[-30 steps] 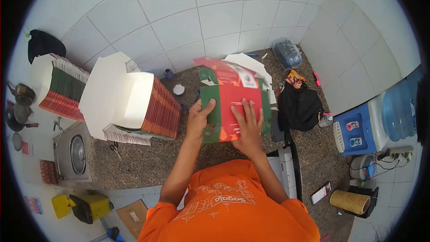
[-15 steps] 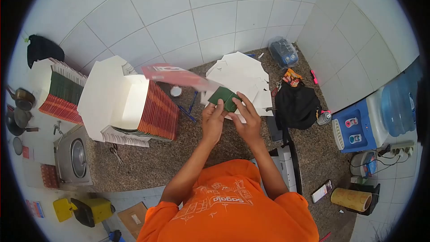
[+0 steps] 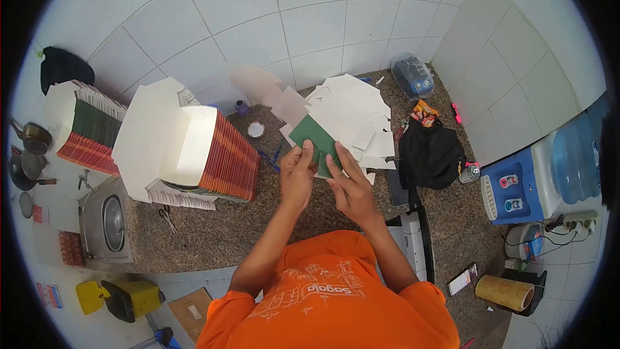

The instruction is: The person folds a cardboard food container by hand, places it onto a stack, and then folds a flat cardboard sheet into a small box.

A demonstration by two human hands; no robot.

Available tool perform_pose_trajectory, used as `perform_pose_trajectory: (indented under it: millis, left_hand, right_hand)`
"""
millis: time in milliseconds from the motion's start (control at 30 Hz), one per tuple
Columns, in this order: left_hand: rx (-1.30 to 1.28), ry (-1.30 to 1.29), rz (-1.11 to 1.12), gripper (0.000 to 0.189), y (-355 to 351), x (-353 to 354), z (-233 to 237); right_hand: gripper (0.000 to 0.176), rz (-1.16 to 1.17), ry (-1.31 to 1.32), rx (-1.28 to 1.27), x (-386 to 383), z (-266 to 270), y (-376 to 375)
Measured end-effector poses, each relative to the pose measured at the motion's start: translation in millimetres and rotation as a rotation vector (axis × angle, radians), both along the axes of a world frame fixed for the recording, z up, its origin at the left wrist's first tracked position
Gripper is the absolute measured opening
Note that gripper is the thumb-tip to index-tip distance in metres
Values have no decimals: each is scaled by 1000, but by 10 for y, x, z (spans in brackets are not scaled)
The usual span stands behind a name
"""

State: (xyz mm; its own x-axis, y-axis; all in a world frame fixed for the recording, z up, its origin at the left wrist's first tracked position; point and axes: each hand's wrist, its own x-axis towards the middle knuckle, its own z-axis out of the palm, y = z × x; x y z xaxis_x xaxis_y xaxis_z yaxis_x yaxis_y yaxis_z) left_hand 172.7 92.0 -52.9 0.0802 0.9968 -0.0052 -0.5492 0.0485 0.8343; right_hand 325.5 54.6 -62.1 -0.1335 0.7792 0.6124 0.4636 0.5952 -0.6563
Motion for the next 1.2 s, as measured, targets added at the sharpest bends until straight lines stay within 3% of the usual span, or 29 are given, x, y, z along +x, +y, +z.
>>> perform_pose_trajectory:
  millis: [67,133,267,367,400,433,467,533,567,667,733,767,833,867,933,1000,1067,1133,1200]
  left_hand:
    - [-19,9,-4,33,-55,97,47]
    - [-39,-53,29,32,-136,219,128]
    - [-12,-161,73,31,-118,190,118]
    - [17,-78,34,29,-191,278,-60]
    - [18,-80,40,29,-194,256,-103]
    - [108,171,72,29,-210,218,-59]
    - [197,421,101,29,-225,171,-20]
    - [116,511,96,29,-282,-9,44]
    - [147,549,62,29,-310,-85,98]
    - [166,628,-83,29,-508,-379,31]
    - [-87,526,-272,29,-675,-487,96]
    - [-93,526,-268,29,-721,-582,83]
    - [-259,716,-312,24,-777,-743,67]
    - [-264,714,-305,24,-820,-727,50]
    - [-119,786,-246,25,-921,-658,4]
    - [-86,752,-241,28,-903,-662,-64]
    - [-41,717,-233,33,-849,-648,-10]
    - [-52,515,-227,36,-850,-647,118]
    - [-29,548,-183,37,-827,-634,96]
  right_hand:
    - [47,-34,-39,43,-5,1,13]
    - [41,-80,218,-102,-46,41,29]
    - [38,-40,164,-57,-69,-3,42]
    - [33,-121,264,-38,-171,-128,78]
    - [30,-97,430,-93,-244,-140,80]
    - [28,-72,596,-152,-289,-102,78]
    - [28,-70,594,-154,-276,-46,65]
    - [26,64,871,-347,-206,87,26]
    - [26,56,875,-349,-154,49,38]
    - [32,-46,723,-411,10,-112,66]
    - [29,-159,265,-442,51,-161,81]
    - [29,-154,265,-447,75,-178,33]
    - [28,238,414,-857,93,-166,-93]
    - [28,245,410,-862,79,-128,-115]
    - [27,562,151,-689,61,2,-197]
    - [23,477,93,-726,-51,39,-246]
    - [21,56,189,-701,-148,1,-265]
    - [19,100,199,-663,-152,12,-242]
    - [32,324,110,-567,-134,-20,-230]
